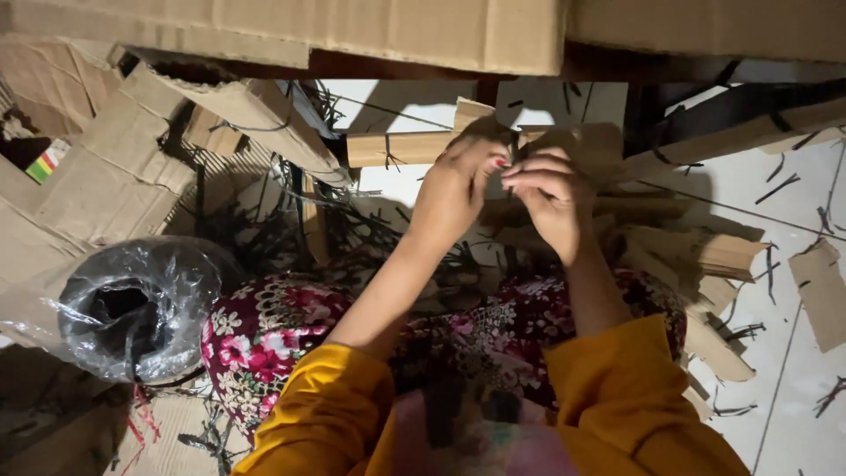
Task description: Tying rolled cardboard pieces together using plastic ties and scissors
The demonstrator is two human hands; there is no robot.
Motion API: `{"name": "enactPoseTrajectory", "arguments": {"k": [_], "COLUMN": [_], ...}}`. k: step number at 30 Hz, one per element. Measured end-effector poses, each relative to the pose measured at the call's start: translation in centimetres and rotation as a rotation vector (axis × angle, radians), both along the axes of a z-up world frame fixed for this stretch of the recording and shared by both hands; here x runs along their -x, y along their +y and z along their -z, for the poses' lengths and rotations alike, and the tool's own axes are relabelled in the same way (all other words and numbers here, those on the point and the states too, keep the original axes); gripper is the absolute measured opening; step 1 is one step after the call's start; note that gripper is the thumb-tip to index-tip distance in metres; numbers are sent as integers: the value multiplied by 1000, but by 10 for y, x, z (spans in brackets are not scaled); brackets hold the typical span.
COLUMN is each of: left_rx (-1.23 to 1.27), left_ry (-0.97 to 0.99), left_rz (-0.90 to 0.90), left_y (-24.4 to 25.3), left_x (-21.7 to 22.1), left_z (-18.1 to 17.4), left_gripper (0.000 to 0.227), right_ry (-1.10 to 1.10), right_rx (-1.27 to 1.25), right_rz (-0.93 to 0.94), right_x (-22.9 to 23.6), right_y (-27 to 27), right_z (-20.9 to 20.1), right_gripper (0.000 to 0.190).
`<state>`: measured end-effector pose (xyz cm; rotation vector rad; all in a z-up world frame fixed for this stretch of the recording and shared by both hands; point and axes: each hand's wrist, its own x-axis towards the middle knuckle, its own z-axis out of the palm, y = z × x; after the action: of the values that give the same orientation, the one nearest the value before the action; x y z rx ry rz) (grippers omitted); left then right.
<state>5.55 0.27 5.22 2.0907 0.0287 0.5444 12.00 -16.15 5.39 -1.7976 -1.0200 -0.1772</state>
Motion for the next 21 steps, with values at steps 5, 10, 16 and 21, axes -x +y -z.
{"name": "enactPoseTrajectory", "arguments": {"k": [5,10,16,21], "left_rx": [-46,-237,-149,-106], "left_ry": [-8,-133,-184,-139], "left_rz": [41,-99,-180,-165], "left_y": [-4,-9,-11,-12], "left_x": [1,-3,-8,-7], "left_z": [20,26,32,28], "left_gripper": [22,17,14,13], "right_ry": [11,12,-52,-462], "right_rx": [-36,-48,-45,167], "right_rz": [82,143,136,34], "right_x": [3,9,1,-12], "right_y": [1,2,-5,-8], "right_z": [-2,2,-14,-6], "right_gripper": [15,17,21,12]}}
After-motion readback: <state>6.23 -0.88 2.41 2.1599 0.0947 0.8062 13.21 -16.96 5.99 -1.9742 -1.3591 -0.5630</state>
